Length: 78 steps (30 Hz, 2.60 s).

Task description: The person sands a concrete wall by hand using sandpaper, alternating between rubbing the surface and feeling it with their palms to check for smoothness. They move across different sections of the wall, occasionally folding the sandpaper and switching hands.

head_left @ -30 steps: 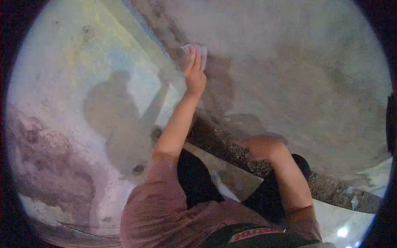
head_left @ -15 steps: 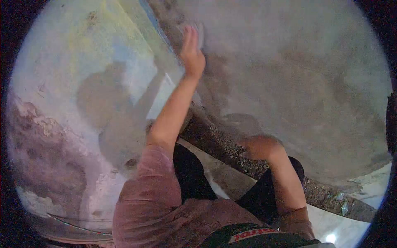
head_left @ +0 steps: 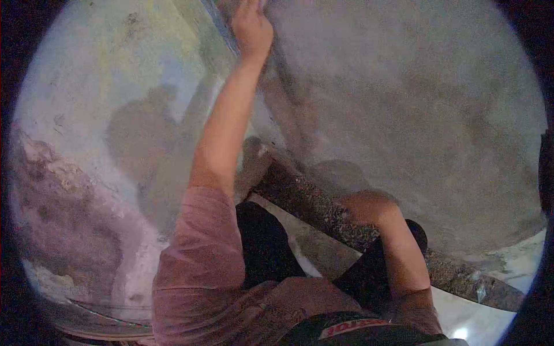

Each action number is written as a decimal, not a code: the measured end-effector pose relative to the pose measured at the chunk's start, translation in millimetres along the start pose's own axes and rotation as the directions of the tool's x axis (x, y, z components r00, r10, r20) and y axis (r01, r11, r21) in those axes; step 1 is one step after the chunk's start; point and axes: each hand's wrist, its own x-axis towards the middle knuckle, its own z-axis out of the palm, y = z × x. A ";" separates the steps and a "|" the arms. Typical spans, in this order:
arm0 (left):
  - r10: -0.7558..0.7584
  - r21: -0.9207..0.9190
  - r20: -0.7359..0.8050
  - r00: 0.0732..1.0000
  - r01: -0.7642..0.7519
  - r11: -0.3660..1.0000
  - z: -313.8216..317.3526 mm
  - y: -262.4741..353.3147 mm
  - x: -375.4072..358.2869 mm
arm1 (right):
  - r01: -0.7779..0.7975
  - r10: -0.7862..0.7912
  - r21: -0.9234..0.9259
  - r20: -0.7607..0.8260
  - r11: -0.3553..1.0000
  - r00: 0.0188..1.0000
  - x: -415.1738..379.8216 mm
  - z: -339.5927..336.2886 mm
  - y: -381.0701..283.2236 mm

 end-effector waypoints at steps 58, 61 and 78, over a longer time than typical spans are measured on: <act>-0.014 -0.062 -0.102 0.995 0.008 0.998 13.3 20.5 -53.4 | 0.015 -0.016 0.007 0.061 1.000 0.998 -12.6 -15.9 -9.7; -0.050 -0.111 0.059 0.997 0.056 0.992 5.4 35.7 -144.8 | 0.011 -0.012 0.007 0.091 1.000 0.996 -16.4 -9.1 -8.4; 0.065 -0.031 -0.100 0.993 -0.068 0.997 11.3 13.8 -94.9 | 0.001 -0.003 0.015 0.122 1.000 0.992 -13.0 -23.0 -13.9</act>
